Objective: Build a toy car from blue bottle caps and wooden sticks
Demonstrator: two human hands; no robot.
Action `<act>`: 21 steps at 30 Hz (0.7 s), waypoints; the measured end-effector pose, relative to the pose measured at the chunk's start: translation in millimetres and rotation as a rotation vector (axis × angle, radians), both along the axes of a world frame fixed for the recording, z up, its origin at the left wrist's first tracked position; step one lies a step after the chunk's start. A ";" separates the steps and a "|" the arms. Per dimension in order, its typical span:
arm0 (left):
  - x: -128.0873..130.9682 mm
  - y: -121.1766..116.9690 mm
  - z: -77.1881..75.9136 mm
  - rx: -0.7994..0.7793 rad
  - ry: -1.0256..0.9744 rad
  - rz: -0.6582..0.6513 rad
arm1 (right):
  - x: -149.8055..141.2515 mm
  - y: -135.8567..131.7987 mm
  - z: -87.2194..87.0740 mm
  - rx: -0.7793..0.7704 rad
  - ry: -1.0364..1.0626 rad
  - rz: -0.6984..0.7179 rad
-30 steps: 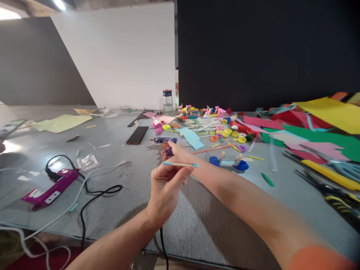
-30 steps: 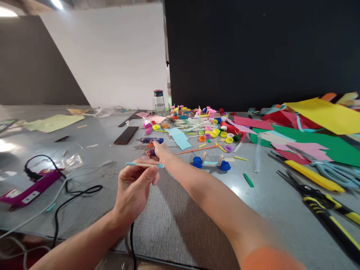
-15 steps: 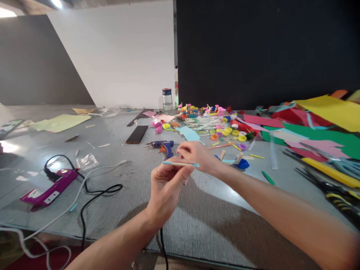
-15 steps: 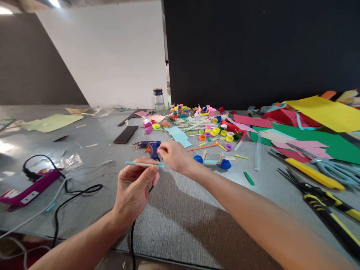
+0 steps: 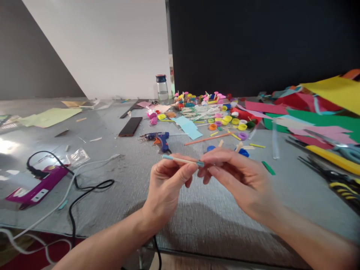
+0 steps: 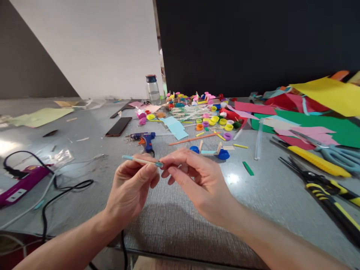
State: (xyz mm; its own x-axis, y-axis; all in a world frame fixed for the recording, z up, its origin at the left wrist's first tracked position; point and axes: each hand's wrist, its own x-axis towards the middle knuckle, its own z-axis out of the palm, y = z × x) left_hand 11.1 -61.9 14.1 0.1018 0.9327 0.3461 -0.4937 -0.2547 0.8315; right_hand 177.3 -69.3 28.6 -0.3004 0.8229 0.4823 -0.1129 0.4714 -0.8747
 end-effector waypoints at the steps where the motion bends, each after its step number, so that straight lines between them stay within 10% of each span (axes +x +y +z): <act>1: 0.1 -0.4 0.1 0.001 0.004 -0.006 | 0.3 0.4 -0.4 0.002 -0.002 -0.003; 21: 2.1 -1.4 -2.3 -0.052 0.052 -0.004 | 6.7 0.3 -2.7 0.138 -0.098 -0.056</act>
